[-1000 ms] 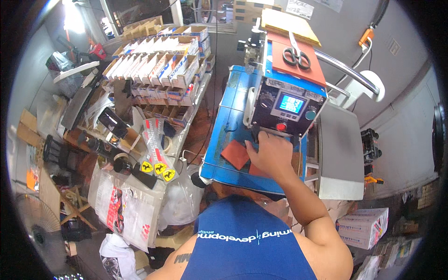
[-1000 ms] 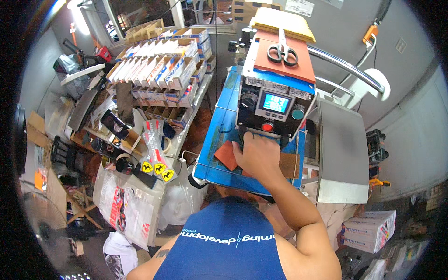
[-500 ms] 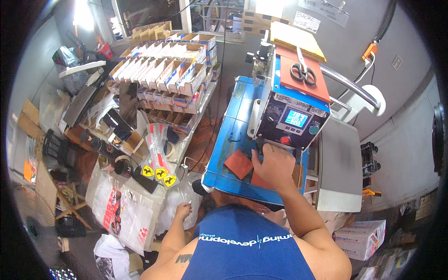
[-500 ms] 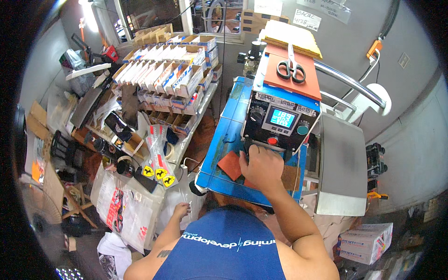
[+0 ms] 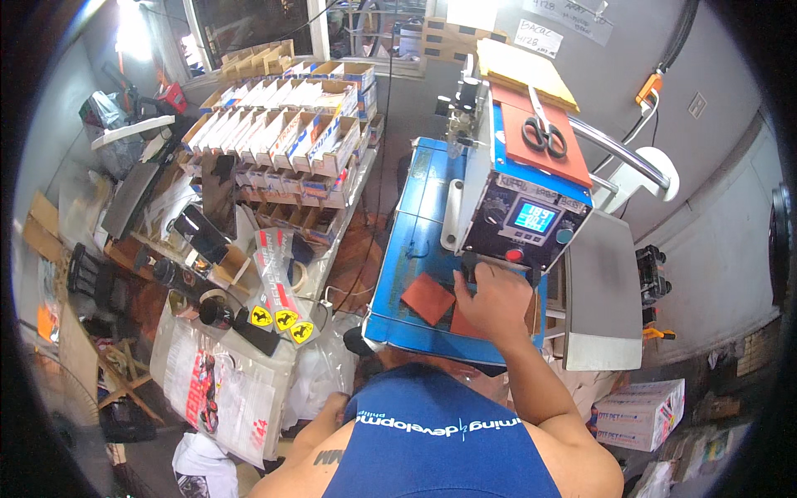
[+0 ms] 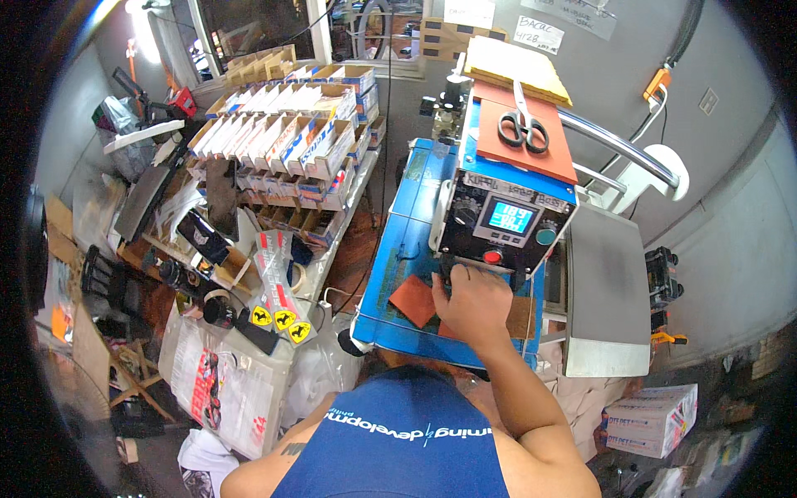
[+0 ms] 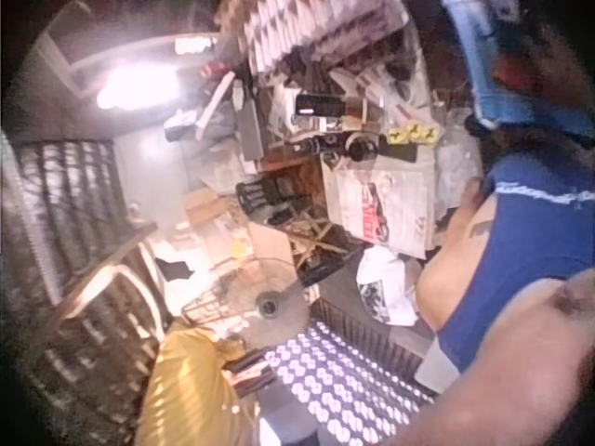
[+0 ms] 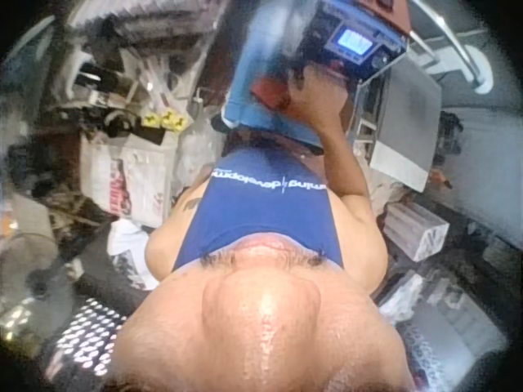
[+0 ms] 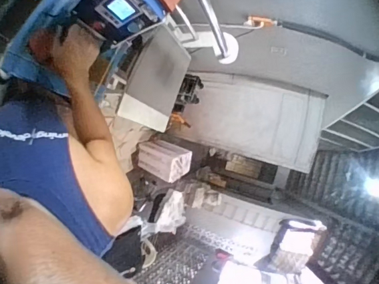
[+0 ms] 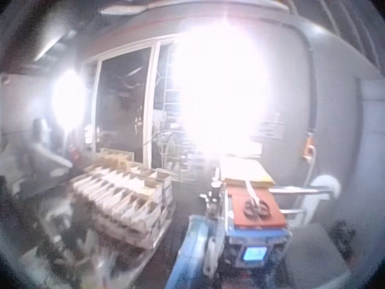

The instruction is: The person places a black t-shirt on a heat press, aligns a Ferrari logo transfer, and operates the press to apply the design. They repeat the process with a second t-shirt, positioning a larger Ferrari graphic on the back and pressing it. Finished shirts are folded and set aside.

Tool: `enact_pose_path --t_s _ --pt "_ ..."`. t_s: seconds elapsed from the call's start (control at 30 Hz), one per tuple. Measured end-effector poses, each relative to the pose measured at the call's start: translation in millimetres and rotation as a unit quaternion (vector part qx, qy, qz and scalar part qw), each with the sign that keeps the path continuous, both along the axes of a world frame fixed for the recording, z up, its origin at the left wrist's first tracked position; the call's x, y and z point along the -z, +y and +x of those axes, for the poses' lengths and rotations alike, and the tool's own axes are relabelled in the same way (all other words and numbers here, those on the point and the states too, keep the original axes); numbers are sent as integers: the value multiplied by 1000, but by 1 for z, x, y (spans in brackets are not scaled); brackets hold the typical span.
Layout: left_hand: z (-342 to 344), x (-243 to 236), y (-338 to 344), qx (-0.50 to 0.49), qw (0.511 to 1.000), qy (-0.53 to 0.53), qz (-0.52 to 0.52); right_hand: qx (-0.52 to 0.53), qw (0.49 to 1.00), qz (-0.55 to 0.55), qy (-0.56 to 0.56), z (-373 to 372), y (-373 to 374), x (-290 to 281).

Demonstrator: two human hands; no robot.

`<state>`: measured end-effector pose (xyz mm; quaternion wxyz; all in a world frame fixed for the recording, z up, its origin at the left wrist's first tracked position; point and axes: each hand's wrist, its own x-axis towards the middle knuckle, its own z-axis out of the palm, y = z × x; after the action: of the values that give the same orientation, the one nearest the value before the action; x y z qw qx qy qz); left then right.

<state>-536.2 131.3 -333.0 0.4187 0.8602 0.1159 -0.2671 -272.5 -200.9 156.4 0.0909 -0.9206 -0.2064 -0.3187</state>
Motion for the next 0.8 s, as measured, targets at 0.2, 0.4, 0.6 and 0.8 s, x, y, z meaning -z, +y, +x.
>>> enact_pose_path --t_s 0.2,0.4,0.6,0.8 --pt "50 -39 7 -170 980 102 -29 27 999 -21 -12 1 5 0" --pt "71 -27 29 -201 965 156 -61 50 999 -9 16 -1 10 -2" --pt "88 26 54 164 979 101 67 21 999 -15 -22 2 5 1" --pt "111 40 42 -36 990 136 -22 -9 996 -51 -71 9 -4 4"
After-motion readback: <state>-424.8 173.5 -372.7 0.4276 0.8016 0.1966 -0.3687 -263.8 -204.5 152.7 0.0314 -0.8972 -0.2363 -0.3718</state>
